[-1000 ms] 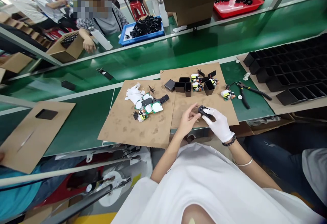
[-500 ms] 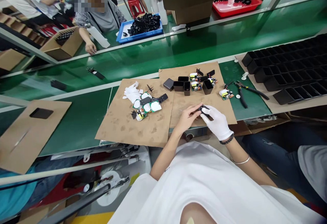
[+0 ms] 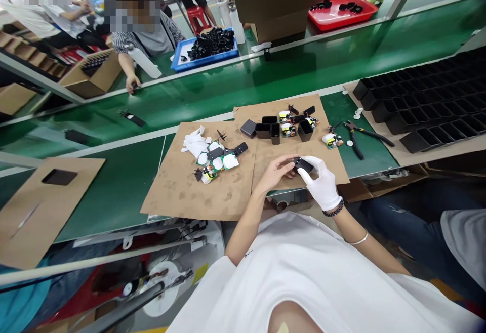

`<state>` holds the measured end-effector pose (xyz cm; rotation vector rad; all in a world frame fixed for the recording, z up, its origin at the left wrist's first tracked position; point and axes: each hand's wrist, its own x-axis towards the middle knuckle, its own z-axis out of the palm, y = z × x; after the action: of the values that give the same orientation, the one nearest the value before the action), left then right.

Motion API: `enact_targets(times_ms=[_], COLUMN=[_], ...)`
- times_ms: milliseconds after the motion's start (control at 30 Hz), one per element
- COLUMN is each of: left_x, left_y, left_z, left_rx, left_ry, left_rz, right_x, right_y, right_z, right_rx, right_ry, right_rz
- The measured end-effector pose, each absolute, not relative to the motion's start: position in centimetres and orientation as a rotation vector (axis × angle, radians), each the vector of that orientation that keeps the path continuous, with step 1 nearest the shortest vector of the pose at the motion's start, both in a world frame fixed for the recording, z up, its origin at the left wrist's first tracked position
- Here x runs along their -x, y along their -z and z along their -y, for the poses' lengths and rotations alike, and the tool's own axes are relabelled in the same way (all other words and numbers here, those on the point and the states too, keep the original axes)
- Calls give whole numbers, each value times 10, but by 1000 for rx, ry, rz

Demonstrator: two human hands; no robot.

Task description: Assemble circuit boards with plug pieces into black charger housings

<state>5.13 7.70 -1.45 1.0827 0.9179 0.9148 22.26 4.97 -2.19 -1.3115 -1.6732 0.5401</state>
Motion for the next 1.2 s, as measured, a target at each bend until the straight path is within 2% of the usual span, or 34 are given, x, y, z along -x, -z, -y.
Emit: enact_targets(times_ms=[333, 567, 1067, 1200], left_x=[-55, -54, -57, -59], left_y=[21, 24, 24, 24], left_z=[-76, -76, -75, -72], left_rx=[-1187, -1186, -1247, -1232], left_ry=[-954, -990, -1019, -1043], left_rz=[-952, -934, -972, -1013], right_x=[-219, -214, -224, -229], right_y=[9, 0, 7, 17], right_z=[-45, -54, -52, -50], right_rx=[1479, 1405, 1434, 1307], right_ry=[-456, -483, -388, -369], right_rz=[1731, 1809, 1887, 1887])
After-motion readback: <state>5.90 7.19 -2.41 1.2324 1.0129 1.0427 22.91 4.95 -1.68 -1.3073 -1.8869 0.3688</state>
